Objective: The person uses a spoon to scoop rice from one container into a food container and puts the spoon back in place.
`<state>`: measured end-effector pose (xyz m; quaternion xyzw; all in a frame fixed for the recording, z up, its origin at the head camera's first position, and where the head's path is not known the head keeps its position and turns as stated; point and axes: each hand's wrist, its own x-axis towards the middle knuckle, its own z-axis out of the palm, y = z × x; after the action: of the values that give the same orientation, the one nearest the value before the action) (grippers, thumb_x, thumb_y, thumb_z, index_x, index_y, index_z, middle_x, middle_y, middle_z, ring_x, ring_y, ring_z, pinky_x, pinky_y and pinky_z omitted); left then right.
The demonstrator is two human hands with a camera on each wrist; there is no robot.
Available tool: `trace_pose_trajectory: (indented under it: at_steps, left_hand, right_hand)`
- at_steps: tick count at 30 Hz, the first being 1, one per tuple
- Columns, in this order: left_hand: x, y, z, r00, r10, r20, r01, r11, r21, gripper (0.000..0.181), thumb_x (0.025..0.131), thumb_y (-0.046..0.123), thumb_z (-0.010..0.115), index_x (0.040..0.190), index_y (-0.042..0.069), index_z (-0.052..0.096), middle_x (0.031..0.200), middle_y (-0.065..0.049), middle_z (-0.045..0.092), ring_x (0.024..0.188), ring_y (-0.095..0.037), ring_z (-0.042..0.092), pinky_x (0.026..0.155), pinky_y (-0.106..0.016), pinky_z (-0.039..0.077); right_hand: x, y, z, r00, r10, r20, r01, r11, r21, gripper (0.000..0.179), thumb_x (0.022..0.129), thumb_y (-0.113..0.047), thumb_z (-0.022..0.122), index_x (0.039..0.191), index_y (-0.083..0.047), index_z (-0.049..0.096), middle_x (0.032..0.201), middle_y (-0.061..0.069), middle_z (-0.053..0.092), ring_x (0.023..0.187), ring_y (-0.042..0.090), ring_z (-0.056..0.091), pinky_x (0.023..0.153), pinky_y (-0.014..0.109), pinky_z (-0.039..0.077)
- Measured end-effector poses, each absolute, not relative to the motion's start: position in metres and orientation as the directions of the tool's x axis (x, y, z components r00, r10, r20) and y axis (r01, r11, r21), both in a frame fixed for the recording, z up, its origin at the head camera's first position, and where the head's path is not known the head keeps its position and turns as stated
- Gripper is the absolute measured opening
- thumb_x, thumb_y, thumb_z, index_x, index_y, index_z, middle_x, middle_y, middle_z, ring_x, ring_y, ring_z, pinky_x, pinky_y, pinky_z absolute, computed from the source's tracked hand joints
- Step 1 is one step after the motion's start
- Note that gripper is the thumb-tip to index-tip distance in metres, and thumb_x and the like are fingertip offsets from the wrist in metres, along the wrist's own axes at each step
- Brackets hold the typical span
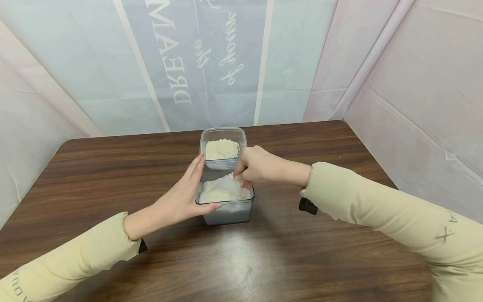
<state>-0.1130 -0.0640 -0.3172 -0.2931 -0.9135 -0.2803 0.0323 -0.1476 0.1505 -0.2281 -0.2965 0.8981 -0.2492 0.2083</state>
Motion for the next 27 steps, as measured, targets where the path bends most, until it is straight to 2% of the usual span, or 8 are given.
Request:
trace_pose_trajectory:
  at_steps: [6, 13, 22, 27]
  left_hand:
    - [-0.1129, -0.0638, -0.3172, -0.827, 0.515, 0.227, 0.553, 0.670, 0.496, 0.111, 0.073, 0.056, 0.065, 0.143, -0.007, 0.006, 0.150, -0.019, 0.003, 0.138, -0.022, 0.007, 0.107, -0.035, 0.023]
    - [-0.1129, -0.0638, -0.3176, -0.827, 0.514, 0.227, 0.553, 0.672, 0.493, 0.111, 0.073, 0.056, 0.065, 0.143, -0.007, 0.006, 0.150, -0.018, 0.002, 0.138, -0.021, 0.007, 0.107, -0.036, 0.023]
    - [-0.1131, -0.0638, -0.3170, -0.831, 0.512, 0.220, 0.547, 0.679, 0.489, 0.110, 0.074, 0.057, 0.064, 0.143, -0.007, 0.006, 0.150, -0.018, 0.002, 0.138, -0.021, 0.006, 0.108, -0.035, 0.022]
    - [-0.1130, -0.0636, -0.3170, -0.831, 0.510, 0.223, 0.548, 0.678, 0.489, 0.110, 0.074, 0.057, 0.064, 0.143, -0.007, 0.007, 0.150, -0.018, 0.003, 0.138, -0.021, 0.007, 0.107, -0.035, 0.023]
  right_hand:
    - [-0.1500, 0.1536, -0.2278, -0.749, -0.581, -0.318, -0.283, 0.715, -0.640, 0.015, 0.082, 0.001, 0.061, 0.092, 0.006, 0.070, 0.082, 0.009, 0.069, 0.058, 0.007, 0.061, 0.063, 0.026, 0.053]
    - [-0.1524, 0.1552, -0.2287, -0.751, -0.534, -0.389, -0.122, 0.691, -0.713, 0.019, 0.084, 0.003, 0.059, 0.097, 0.013, 0.065, 0.077, 0.016, 0.068, 0.059, 0.008, 0.061, 0.067, 0.030, 0.054]
    - [-0.1525, 0.1546, -0.2304, -0.773, -0.467, -0.430, 0.040, 0.640, -0.768, 0.022, 0.085, 0.004, 0.056, 0.103, 0.017, 0.061, 0.070, 0.013, 0.067, 0.059, 0.008, 0.060, 0.065, 0.027, 0.054]
    - [-0.1530, 0.1569, -0.2308, -0.782, -0.448, -0.433, 0.074, 0.624, -0.778, 0.023, 0.085, 0.005, 0.055, 0.104, 0.018, 0.060, 0.070, 0.012, 0.067, 0.059, 0.008, 0.059, 0.063, 0.025, 0.053]
